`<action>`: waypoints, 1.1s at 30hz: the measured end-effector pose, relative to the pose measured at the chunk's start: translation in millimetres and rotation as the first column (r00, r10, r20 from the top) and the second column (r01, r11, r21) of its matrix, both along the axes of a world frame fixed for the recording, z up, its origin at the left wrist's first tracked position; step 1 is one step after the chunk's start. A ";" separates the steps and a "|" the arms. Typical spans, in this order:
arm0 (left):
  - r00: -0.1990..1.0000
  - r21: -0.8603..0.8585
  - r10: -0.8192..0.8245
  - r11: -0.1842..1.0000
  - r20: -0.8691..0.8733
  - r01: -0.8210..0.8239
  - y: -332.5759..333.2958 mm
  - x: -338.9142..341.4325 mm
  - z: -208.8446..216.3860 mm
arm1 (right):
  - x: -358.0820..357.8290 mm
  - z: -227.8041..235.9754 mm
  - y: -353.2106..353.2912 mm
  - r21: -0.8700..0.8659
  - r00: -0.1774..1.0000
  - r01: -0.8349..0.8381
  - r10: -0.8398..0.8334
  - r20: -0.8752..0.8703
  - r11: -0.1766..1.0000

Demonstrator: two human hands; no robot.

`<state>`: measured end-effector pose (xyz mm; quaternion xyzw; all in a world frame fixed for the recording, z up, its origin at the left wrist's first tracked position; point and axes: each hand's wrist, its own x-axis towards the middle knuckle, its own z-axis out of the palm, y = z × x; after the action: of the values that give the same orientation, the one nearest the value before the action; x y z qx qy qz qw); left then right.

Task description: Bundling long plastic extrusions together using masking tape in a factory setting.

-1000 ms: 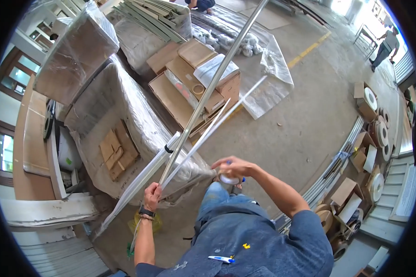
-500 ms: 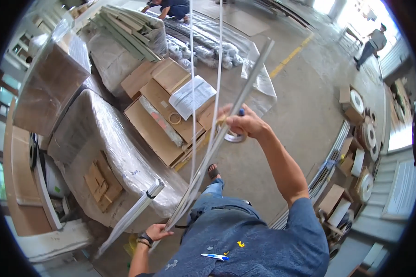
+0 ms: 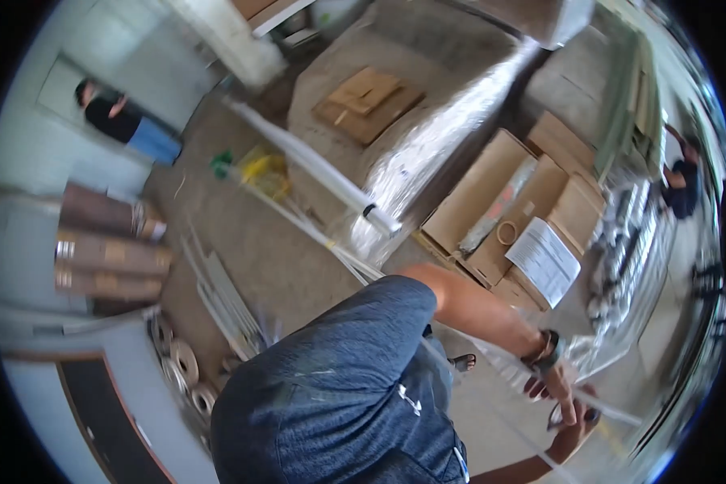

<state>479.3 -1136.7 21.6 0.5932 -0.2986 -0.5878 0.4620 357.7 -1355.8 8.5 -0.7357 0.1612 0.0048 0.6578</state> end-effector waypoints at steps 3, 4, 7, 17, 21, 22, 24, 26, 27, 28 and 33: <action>0.987 -0.034 -0.040 0.999 -0.154 0.035 -36.4 -1.0 -55.6 | 10.9 -69.7 -72.7 -0.264 0.991 -0.136 0.129 -0.044 0.955; 0.994 0.019 -0.058 0.998 -0.090 0.060 -40.4 -6.8 -56.4 | 11.9 -68.4 -86.3 -0.350 0.963 -0.266 0.235 -0.129 0.898; 0.991 0.091 -0.087 0.991 -0.097 0.096 -64.1 -32.7 -83.2 | -1.7 -47.9 -88.1 -0.323 0.831 -0.485 0.314 -0.458 0.813; 0.893 -0.221 0.147 0.974 0.425 -0.055 -152.0 -92.8 -78.9 | -29.2 -23.5 -121.4 -0.059 0.794 -0.527 0.467 -0.390 0.848; 0.847 -0.475 0.379 0.862 0.374 -0.176 -148.3 -62.0 -70.9 | -11.9 -53.4 -142.6 -0.129 0.789 -0.614 0.610 -0.078 0.778; 0.916 -0.281 0.354 0.913 0.189 -0.295 -146.6 -49.0 -62.3 | -5.5 -56.6 -145.1 0.113 0.813 -0.500 0.510 -0.282 0.859; 0.865 -0.159 0.345 0.938 0.365 -0.307 -140.8 -20.4 -43.1 | -7.9 -63.0 -151.7 0.166 0.888 -0.406 0.431 -0.161 0.899; 0.890 -0.046 0.370 0.927 0.265 -0.372 -143.1 -7.3 -44.9 | -16.7 -58.9 -144.0 0.103 0.939 -0.307 0.319 -0.129 0.946; 0.912 -0.054 0.317 0.948 0.261 -0.314 -143.9 -3.0 -46.1 | -19.1 -53.0 -138.3 0.205 0.958 -0.255 0.276 -0.080 0.945; 0.936 -0.048 0.344 0.939 0.067 -0.342 -145.2 1.9 -47.2 | -22.3 -50.4 -134.3 0.309 0.972 -0.216 0.235 -0.026 0.926; 0.874 -0.270 0.336 0.930 0.350 -0.249 -165.2 -10.1 -56.7 | -30.4 -56.0 -133.6 0.261 0.979 -0.200 0.206 0.005 0.944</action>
<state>469.2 -1301.9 -35.1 0.6827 -0.3533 -0.3445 0.5389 327.3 -1489.4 -47.5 -0.6555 0.0899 0.1018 0.7429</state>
